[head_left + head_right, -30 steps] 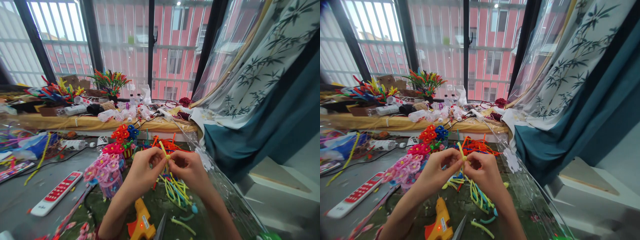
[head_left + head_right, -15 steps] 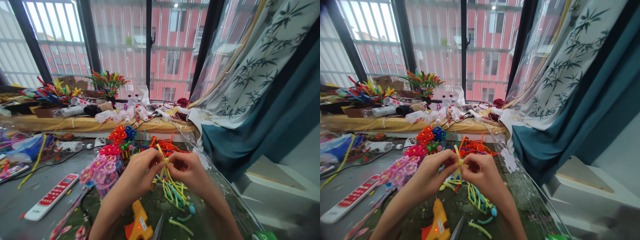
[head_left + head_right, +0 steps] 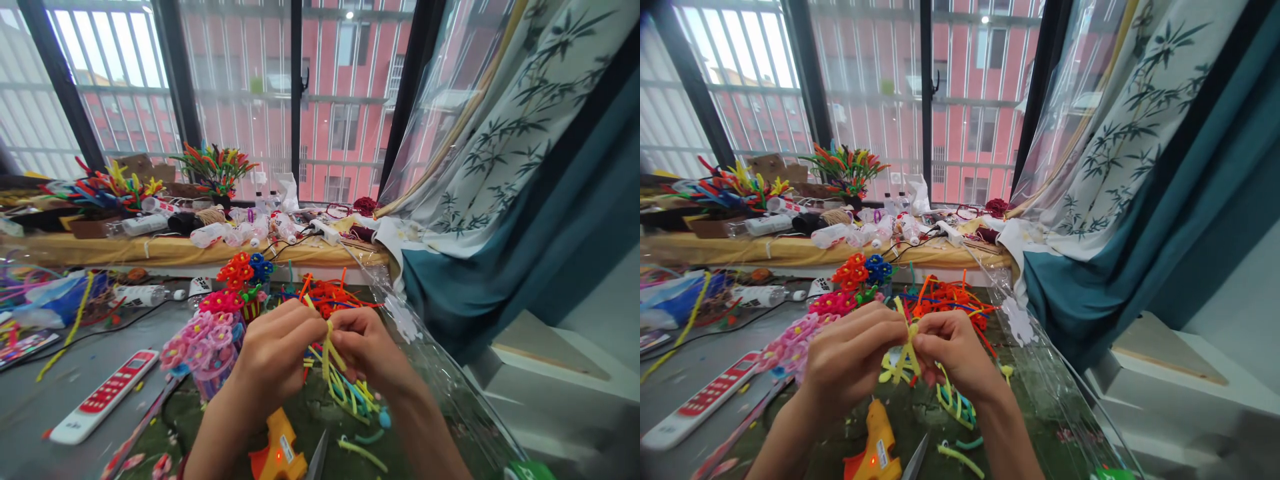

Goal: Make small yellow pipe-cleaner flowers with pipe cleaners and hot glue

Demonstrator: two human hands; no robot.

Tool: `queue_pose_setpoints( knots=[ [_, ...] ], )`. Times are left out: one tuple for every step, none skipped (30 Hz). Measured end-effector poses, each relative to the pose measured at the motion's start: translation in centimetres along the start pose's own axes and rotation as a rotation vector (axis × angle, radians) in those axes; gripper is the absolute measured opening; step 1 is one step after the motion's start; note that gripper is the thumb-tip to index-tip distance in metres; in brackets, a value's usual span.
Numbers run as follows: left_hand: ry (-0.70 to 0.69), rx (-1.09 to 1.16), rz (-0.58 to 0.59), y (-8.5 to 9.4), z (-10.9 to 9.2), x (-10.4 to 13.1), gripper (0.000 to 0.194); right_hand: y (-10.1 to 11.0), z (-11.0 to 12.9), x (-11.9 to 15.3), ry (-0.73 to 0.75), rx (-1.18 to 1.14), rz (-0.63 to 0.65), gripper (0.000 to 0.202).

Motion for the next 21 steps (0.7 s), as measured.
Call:
queue_pose_setpoints(
  knots=[
    [-0.036,-0.042,-0.016,0.1,-0.1,0.0,0.022,-0.2,0.0,-0.1,0.001,-0.035,0.012,0.03],
    [-0.057,-0.077,-0.028,0.2,-0.2,-0.1,0.023,-0.3,0.0,-0.1,0.009,-0.042,0.015,0.031],
    [-0.059,-0.09,-0.037,0.3,-0.3,-0.1,0.023,-0.5,0.1,-0.1,0.026,-0.01,0.002,0.03],
    [-0.03,-0.078,-0.045,0.4,-0.2,-0.2,0.022,-0.6,0.4,0.0,0.061,0.065,-0.031,0.027],
    [0.034,-0.05,-0.046,0.5,-0.1,-0.3,0.02,-0.6,0.6,0.1,0.121,0.183,-0.085,0.021],
    [0.128,-0.014,-0.038,0.6,0.1,-0.4,0.017,-0.7,0.9,0.3,0.205,0.34,-0.157,0.016],
    [0.24,0.024,-0.023,0.6,0.3,-0.4,0.014,-0.7,1.2,0.4,0.313,0.519,-0.227,0.011],
    [0.355,0.064,0.001,0.6,0.6,-0.4,0.012,-0.8,1.5,0.6,0.431,0.699,-0.283,0.009],
    [0.463,0.11,0.029,0.5,0.9,-0.4,0.013,-0.8,1.6,0.7,0.554,0.864,-0.32,0.01],
    [0.556,0.168,0.057,0.4,1.1,-0.4,0.016,-0.8,1.6,0.7,0.668,1.002,-0.336,0.011],
    [0.626,0.245,0.078,0.2,1.3,-0.3,0.02,-0.8,1.6,0.7,0.763,1.11,-0.334,0.012],
    [0.681,0.334,0.091,0.1,1.5,-0.3,0.022,-0.7,1.4,0.7,0.838,1.188,-0.331,0.013],
    [0.727,0.424,0.097,-0.1,1.6,-0.3,0.024,-0.6,1.3,0.6,0.893,1.245,-0.33,0.013],
    [0.768,0.506,0.1,-0.3,1.6,-0.3,0.026,-0.5,1.1,0.5,0.931,1.285,-0.329,0.014],
    [0.802,0.578,0.101,-0.5,1.7,-0.3,0.027,-0.4,1.0,0.5,0.953,1.311,-0.326,0.014],
    [0.83,0.637,0.105,-0.6,1.7,-0.3,0.028,-0.3,0.9,0.4,0.962,1.324,-0.324,0.013],
    [0.85,0.686,0.113,-0.7,1.6,-0.4,0.029,-0.3,0.9,0.4,0.968,1.326,-0.323,0.013],
    [0.865,0.723,0.127,-0.8,1.6,-0.4,0.03,-0.3,1.0,0.5,0.965,1.323,-0.318,0.012],
    [0.875,0.753,0.146,-0.8,1.6,-0.3,0.03,-0.3,1.1,0.5,0.957,1.318,-0.305,0.012],
    [0.882,0.776,0.165,-0.8,1.6,-0.3,0.03,-0.3,1.2,0.6,0.946,1.313,-0.29,0.012],
    [0.884,0.794,0.184,-0.8,1.6,-0.2,0.03,-0.4,1.3,0.7,0.929,1.307,-0.268,0.012]
  ],
)
Point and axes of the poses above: each hand's wrist, its own x-axis away from the middle knuckle, its own y-axis out of the back of the hand, z = x × y, the point moved 1 cm from there along -x, towards the middle knuckle
